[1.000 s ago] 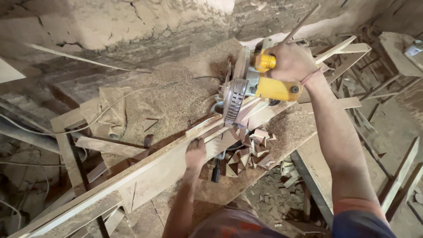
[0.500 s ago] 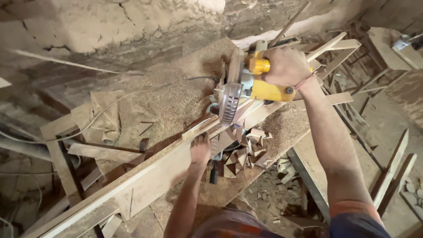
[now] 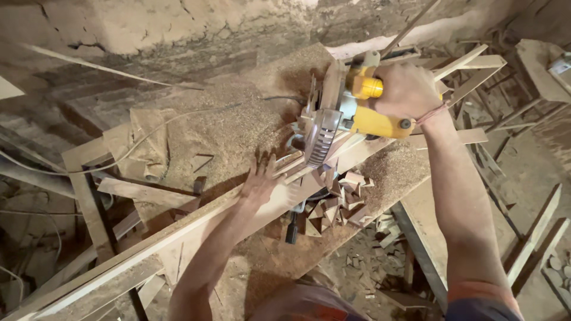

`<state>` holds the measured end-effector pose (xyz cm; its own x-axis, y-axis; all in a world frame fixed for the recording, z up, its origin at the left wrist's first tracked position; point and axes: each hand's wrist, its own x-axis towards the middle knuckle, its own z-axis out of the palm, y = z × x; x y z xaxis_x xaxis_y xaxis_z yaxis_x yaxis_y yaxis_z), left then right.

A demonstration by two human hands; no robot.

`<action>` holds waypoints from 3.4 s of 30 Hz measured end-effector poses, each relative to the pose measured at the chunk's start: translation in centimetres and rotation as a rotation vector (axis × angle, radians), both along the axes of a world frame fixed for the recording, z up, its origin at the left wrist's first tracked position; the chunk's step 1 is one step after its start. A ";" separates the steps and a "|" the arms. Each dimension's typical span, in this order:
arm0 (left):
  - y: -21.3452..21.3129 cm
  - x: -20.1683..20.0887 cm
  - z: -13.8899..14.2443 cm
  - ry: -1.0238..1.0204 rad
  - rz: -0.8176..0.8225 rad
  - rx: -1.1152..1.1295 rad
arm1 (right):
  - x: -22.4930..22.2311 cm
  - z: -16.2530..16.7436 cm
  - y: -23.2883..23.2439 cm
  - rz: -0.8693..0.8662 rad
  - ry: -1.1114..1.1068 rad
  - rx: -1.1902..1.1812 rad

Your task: The person cuts a long wooden strip into small pieces using a handheld circular saw, holding the strip steady with one hand while guiding the saw with the other. After each cut the person moves the cut piece aside and repositions the strip, repeating the cutting cycle and finally gathering the cut pieces.

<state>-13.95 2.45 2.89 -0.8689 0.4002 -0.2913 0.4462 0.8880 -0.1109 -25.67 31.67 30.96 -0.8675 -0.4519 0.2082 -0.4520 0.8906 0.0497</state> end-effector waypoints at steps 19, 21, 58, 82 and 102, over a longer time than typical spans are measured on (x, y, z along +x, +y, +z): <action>-0.1 0.7 -3.2 0.196 -0.088 0.038 | 12.3 -5.9 -3.4 -0.246 -0.074 0.087; -0.3 1.0 -3.0 0.284 -0.056 0.274 | 14.3 -7.8 -3.6 -0.136 0.045 -0.060; 0.3 -0.2 -3.7 0.320 0.005 0.233 | 16.0 -15.1 -1.8 -0.034 0.115 -0.040; 9.1 5.5 -4.9 0.567 0.391 1.048 | -2.9 2.8 0.6 0.099 -0.066 -0.003; 5.1 6.2 -4.7 0.569 0.693 0.767 | -1.7 3.1 -0.4 0.044 -0.075 -0.035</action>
<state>-7.75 7.59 -1.81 -0.8966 -0.3068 0.3195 -0.0993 0.8422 0.5299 -27.38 31.28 34.10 -0.8607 -0.4834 0.1599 -0.4920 0.8705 -0.0168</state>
